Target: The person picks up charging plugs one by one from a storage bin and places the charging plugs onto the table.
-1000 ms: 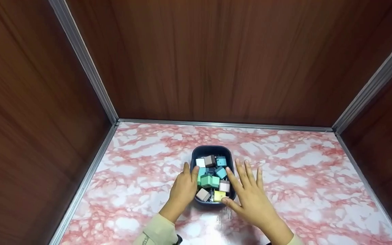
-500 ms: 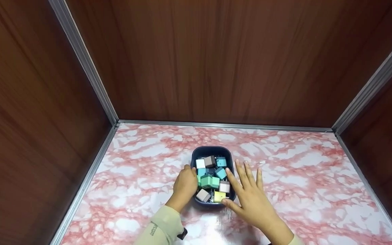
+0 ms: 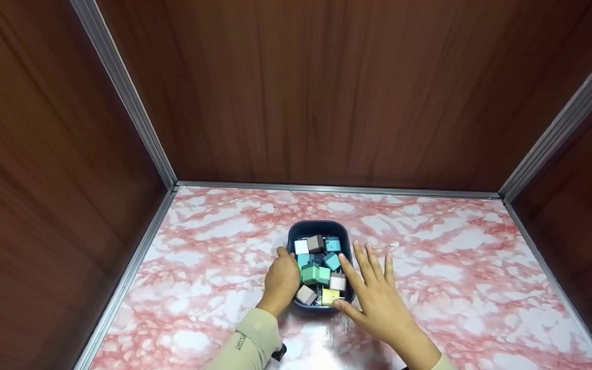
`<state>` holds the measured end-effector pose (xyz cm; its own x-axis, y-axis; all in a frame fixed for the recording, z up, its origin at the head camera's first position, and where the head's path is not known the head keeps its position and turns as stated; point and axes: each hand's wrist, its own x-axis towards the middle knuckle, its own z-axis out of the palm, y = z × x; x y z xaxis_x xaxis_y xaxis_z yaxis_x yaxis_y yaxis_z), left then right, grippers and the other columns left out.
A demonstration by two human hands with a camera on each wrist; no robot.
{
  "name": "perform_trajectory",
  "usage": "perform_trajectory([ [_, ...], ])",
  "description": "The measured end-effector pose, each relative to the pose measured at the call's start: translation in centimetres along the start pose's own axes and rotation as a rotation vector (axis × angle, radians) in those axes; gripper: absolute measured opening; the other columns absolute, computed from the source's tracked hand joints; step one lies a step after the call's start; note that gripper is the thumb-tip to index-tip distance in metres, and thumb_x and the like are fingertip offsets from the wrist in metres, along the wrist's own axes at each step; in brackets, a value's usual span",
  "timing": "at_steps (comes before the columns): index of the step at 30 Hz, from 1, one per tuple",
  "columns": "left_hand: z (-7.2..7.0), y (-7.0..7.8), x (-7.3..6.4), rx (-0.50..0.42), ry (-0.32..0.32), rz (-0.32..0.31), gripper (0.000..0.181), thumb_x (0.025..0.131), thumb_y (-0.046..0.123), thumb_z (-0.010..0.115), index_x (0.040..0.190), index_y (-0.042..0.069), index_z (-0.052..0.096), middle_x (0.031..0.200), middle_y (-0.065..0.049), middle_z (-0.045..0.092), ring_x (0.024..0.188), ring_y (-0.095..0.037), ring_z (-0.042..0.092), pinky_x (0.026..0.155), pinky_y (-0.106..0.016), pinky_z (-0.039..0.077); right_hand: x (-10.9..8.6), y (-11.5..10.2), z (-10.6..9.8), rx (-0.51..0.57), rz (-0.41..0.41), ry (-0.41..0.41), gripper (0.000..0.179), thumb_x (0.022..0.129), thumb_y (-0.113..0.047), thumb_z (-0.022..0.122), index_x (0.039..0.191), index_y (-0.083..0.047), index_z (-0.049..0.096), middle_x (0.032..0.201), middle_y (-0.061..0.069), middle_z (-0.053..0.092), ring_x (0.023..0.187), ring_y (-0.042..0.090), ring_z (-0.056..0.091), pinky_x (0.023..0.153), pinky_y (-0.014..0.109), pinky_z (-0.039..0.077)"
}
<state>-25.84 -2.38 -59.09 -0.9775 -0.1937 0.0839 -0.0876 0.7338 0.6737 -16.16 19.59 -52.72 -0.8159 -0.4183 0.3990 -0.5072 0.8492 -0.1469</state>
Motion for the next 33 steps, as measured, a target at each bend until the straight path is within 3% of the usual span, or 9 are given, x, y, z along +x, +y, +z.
perform_trajectory([
  [7, 0.2, -0.1, -0.1, 0.005, 0.026, 0.016, 0.024, 0.108, 0.025, 0.048, 0.118, 0.003, 0.048, 0.074, -0.014, 0.069, 0.068, -0.033, 0.069, 0.06, -0.051, 0.051, 0.7, 0.1, 0.6, 0.044, -0.017, 0.041, 0.091, 0.092, -0.049, 0.072, 0.164, -0.026, 0.021, 0.173, 0.006, 0.01, 0.157, 0.035, 0.015, 0.126, 0.049, -0.004],
  [15, 0.4, -0.1, -0.1, 0.03, 0.026, 0.001, 0.026, 0.108, 0.024, 0.047, 0.123, 0.002, 0.046, 0.074, -0.014, 0.069, 0.067, -0.033, 0.069, 0.06, -0.051, 0.05, 1.4, 0.0, 1.3, 0.054, 0.004, 0.024, 0.089, 0.093, -0.044, 0.073, 0.164, -0.024, 0.023, 0.172, 0.006, 0.015, 0.155, 0.035, 0.022, 0.122, 0.059, 0.021],
  [21, 0.0, 0.2, 0.2, 0.012, -0.021, -0.046, 0.027, 0.108, 0.025, 0.046, 0.123, 0.003, 0.048, 0.079, -0.015, 0.07, 0.075, -0.035, 0.07, 0.063, -0.052, 0.05, 1.8, -0.1, 1.8, 0.094, 0.014, 0.018, 0.088, 0.093, -0.043, 0.073, 0.163, -0.023, 0.025, 0.17, 0.008, 0.02, 0.154, 0.035, 0.025, 0.12, 0.059, 0.024],
  [28, 0.3, 0.0, 0.5, 0.049, 0.007, -0.027, 0.026, 0.108, 0.026, 0.045, 0.122, 0.005, 0.05, 0.075, -0.011, 0.069, 0.07, -0.032, 0.069, 0.057, -0.05, 0.048, 2.0, 0.1, 2.4, 0.123, 0.023, 0.025, 0.087, 0.092, -0.042, 0.075, 0.162, -0.02, 0.028, 0.169, 0.011, 0.025, 0.151, 0.039, 0.032, 0.119, 0.059, 0.027],
  [33, 0.7, -0.2, 0.2, 0.064, 0.019, -0.029, 0.031, 0.108, 0.028, 0.045, 0.129, 0.007, 0.052, 0.084, -0.013, 0.073, 0.074, -0.033, 0.071, 0.059, -0.051, 0.05, 2.1, 0.1, 2.7, 0.127, 0.014, 0.032, 0.087, 0.091, -0.04, 0.077, 0.162, -0.017, 0.031, 0.167, 0.013, 0.028, 0.149, 0.04, 0.035, 0.118, 0.06, 0.029],
])
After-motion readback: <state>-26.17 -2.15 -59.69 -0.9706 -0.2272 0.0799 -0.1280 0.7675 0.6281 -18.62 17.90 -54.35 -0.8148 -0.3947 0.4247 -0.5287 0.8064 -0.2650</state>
